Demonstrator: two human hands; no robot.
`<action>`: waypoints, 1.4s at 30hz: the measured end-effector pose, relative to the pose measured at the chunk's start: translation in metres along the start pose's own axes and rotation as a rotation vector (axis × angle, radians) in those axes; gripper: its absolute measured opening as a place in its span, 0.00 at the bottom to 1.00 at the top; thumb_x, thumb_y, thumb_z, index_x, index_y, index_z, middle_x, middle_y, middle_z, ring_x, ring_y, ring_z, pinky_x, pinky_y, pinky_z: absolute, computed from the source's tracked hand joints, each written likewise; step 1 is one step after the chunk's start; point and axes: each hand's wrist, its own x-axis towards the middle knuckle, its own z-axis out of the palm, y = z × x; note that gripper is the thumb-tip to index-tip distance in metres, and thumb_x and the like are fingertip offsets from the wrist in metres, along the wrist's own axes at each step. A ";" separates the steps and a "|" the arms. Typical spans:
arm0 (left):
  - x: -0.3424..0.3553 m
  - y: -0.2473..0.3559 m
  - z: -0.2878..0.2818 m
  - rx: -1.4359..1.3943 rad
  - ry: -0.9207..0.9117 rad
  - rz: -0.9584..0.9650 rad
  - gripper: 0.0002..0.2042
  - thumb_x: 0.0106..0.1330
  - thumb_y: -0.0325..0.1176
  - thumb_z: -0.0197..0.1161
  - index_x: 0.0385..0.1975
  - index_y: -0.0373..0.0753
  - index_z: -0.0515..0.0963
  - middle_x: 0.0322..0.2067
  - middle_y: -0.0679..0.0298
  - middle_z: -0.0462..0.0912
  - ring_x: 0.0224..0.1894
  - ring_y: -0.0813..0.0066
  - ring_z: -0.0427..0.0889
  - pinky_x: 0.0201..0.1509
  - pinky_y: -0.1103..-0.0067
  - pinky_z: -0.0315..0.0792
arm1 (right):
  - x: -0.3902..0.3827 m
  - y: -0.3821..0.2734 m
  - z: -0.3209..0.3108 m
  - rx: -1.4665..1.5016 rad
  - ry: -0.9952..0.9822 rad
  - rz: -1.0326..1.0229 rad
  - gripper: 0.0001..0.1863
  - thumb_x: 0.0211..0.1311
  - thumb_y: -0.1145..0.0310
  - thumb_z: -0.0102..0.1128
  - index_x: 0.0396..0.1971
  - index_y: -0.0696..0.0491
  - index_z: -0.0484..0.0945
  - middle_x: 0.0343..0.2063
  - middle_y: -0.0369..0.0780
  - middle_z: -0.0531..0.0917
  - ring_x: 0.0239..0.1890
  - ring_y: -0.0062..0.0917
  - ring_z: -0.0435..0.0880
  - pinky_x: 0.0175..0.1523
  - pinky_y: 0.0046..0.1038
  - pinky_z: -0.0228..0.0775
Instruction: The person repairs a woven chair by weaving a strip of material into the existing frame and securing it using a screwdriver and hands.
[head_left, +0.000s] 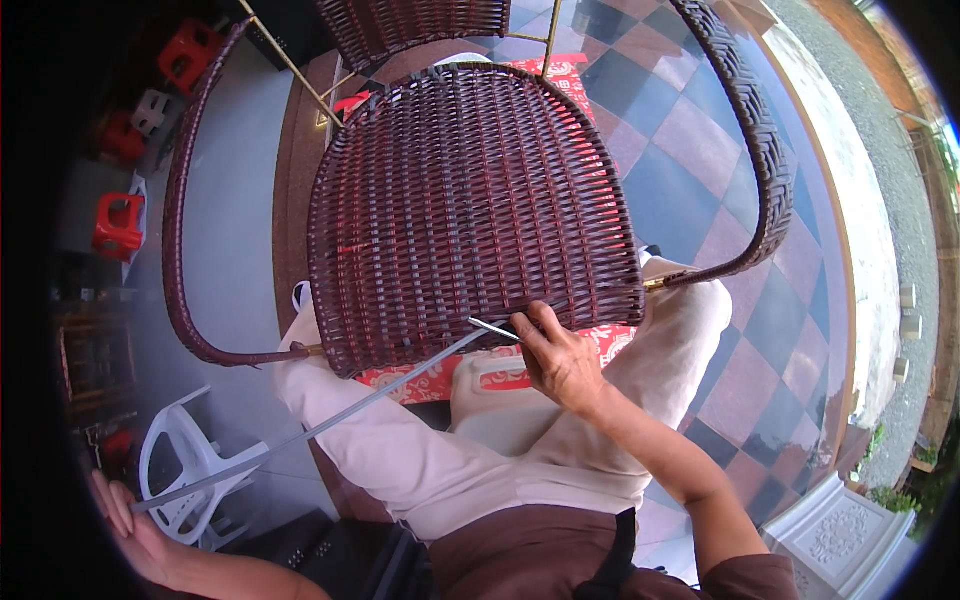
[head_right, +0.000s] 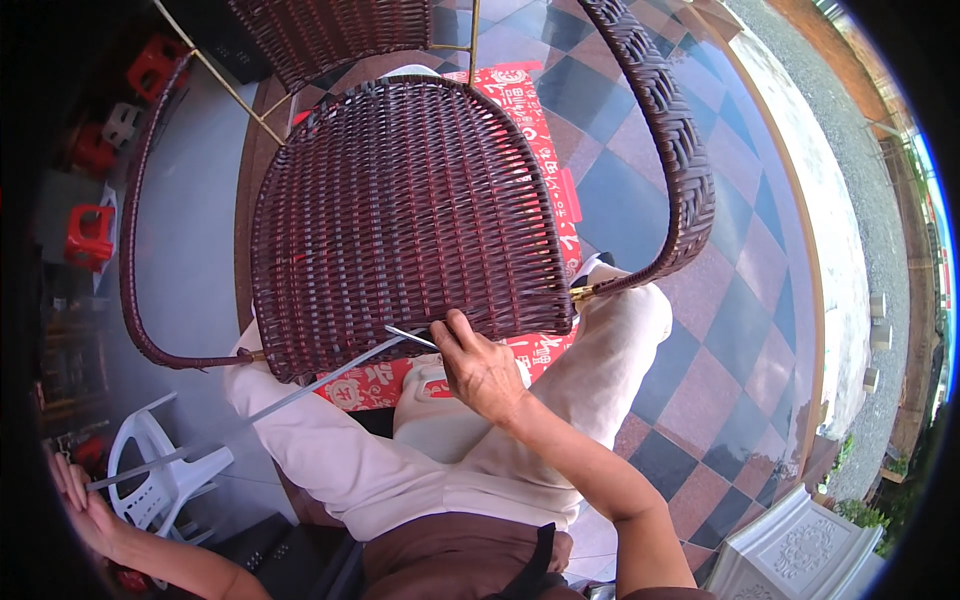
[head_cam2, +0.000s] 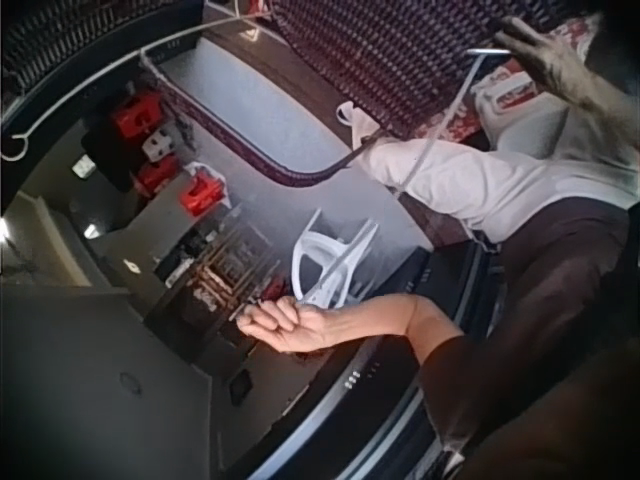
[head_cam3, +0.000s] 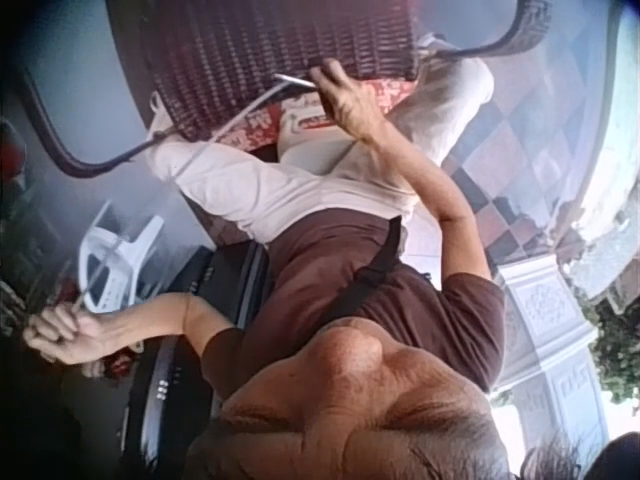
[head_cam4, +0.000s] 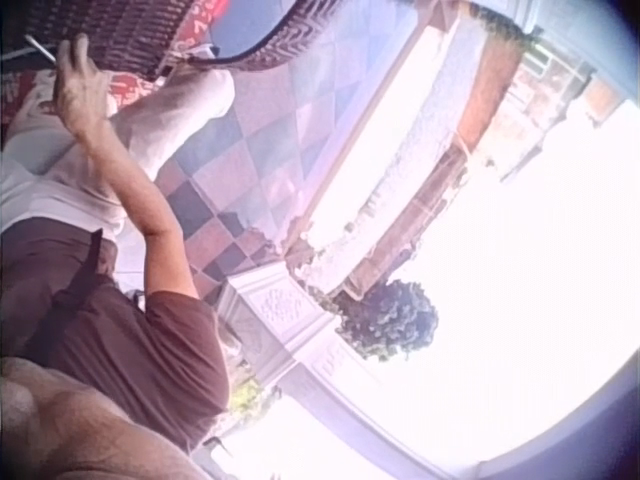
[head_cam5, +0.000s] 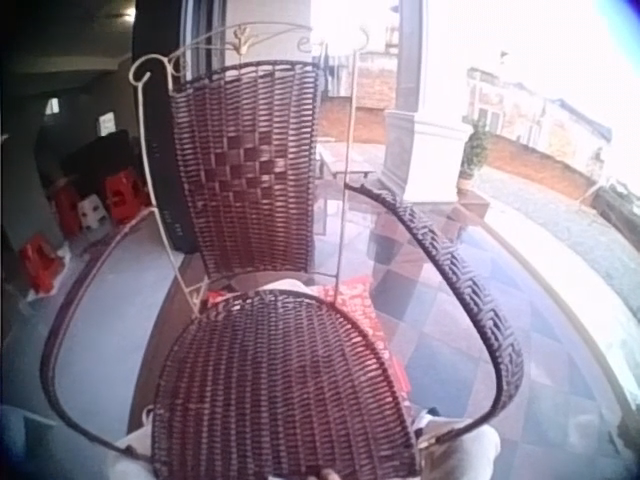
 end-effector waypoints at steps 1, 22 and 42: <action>0.016 -0.005 0.029 -0.332 -0.117 -0.009 0.21 0.72 0.36 0.39 0.62 0.33 0.57 0.64 0.52 0.52 0.42 0.75 0.75 0.34 0.87 0.67 | -0.002 0.002 0.002 -0.001 0.001 0.002 0.20 0.50 0.75 0.58 0.46 0.55 0.71 0.44 0.41 0.71 0.26 0.29 0.79 0.25 0.29 0.73; 0.026 -0.149 0.483 -0.382 0.024 -0.741 0.08 0.66 0.30 0.53 0.29 0.32 0.75 0.20 0.66 0.76 0.12 0.89 0.65 0.13 0.90 0.57 | -0.001 0.003 0.001 0.640 0.272 0.300 0.20 0.48 0.86 0.54 0.44 0.59 0.75 0.36 0.43 0.76 0.34 0.31 0.79 0.38 0.25 0.71; 0.022 -0.150 0.463 -0.730 0.092 -0.843 0.09 0.64 0.28 0.45 0.27 0.35 0.73 0.16 0.69 0.70 0.14 0.90 0.58 0.16 0.90 0.48 | 0.025 -0.015 -0.005 0.805 0.060 0.675 0.08 0.49 0.73 0.67 0.25 0.59 0.76 0.17 0.31 0.75 0.17 0.09 0.68 0.20 0.14 0.58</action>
